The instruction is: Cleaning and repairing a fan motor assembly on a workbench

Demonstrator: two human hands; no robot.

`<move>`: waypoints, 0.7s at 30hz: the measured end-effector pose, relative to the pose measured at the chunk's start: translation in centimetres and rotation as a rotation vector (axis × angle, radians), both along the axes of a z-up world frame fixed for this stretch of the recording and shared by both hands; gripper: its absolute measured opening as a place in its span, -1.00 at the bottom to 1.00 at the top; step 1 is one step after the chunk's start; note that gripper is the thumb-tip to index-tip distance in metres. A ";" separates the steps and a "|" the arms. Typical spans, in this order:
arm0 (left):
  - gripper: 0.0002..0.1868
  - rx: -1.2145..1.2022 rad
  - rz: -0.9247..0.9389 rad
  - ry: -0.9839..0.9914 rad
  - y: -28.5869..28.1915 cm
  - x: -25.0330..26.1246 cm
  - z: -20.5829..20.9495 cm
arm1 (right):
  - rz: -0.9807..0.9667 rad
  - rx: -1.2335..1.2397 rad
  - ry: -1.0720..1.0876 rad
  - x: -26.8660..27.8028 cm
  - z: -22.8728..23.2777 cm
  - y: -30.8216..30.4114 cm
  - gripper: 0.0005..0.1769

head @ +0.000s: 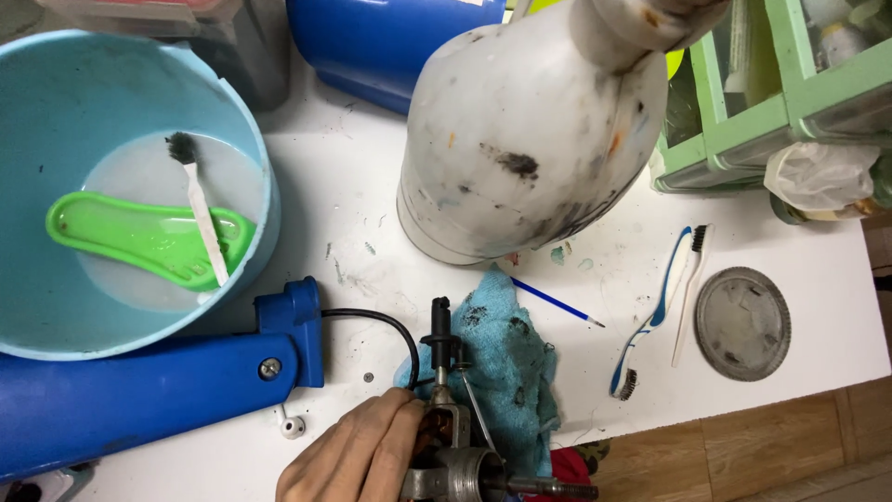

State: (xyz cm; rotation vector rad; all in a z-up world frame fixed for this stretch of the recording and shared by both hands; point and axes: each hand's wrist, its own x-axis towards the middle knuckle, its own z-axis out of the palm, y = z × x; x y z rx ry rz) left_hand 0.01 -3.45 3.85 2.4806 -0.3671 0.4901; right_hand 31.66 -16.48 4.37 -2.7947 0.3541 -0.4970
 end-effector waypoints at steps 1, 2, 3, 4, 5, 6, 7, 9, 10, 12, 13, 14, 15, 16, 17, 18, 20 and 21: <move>-0.78 0.016 -0.021 -0.025 0.1 0.0 -0.2 | 0.004 -0.004 0.000 0.0 0.0 0.1 -0.68; -0.79 0.033 -0.043 -0.049 0.3 0.0 -0.4 | 0.007 -0.005 0.001 0.0 0.0 0.1 -0.68; -0.79 0.032 -0.041 -0.050 0.1 -0.1 -0.2 | 0.011 -0.007 0.001 -0.1 0.0 0.2 -0.68; -0.81 0.020 -0.018 -0.033 -0.1 -0.1 -0.1 | 0.015 -0.007 0.000 -0.1 0.1 0.3 -0.68; -0.82 0.008 0.005 -0.017 -0.3 -0.2 0.1 | 0.019 -0.007 -0.001 -0.1 0.2 0.4 -0.68; -0.82 0.008 0.005 -0.019 -0.3 -0.2 0.2 | 0.020 -0.006 -0.003 -0.1 0.2 0.3 -0.68; -0.83 0.001 0.010 -0.018 -0.4 -0.1 0.2 | 0.021 -0.005 -0.004 -0.1 0.3 0.2 -0.68; -0.84 -0.005 0.012 -0.015 -0.6 -0.2 0.4 | 0.019 -0.004 -0.002 0.0 0.2 -0.2 -0.67; -0.84 0.000 0.033 0.018 -0.7 -0.2 0.6 | 0.015 -0.002 -0.002 0.0 0.2 -0.4 -0.67; -0.84 0.008 0.055 0.053 -0.7 0.0 0.8 | 0.012 0.001 0.001 0.1 0.1 -0.7 -0.67; -0.86 0.002 0.035 0.052 -0.6 0.1 0.9 | 0.013 0.003 0.003 0.0 0.0 -0.7 -0.67; -0.87 -0.004 0.017 0.048 -0.5 0.3 1.0 | 0.014 0.004 0.003 0.1 0.1 -0.7 -0.67; -0.87 -0.003 0.017 0.047 -0.6 0.3 1.0 | 0.015 0.005 0.002 0.1 0.2 -0.7 -0.67; -0.85 -0.003 0.037 0.042 -0.7 0.3 1.0 | 0.017 0.006 0.003 0.0 0.3 -0.7 -0.67; -0.84 -0.004 0.057 0.038 -0.8 0.2 1.0 | 0.019 0.008 0.004 0.0 0.4 -0.6 -0.67; -0.84 -0.004 0.064 0.037 -0.7 0.3 0.9 | 0.027 0.008 0.004 0.0 0.6 -0.4 -0.67; -0.80 -0.010 0.047 -0.023 -0.6 0.3 0.6 | 0.038 0.007 0.007 -0.2 0.6 -0.2 -0.67; -0.80 -0.012 0.049 -0.020 -0.5 0.2 0.5 | 0.041 0.005 0.011 -0.2 0.5 -0.1 -0.67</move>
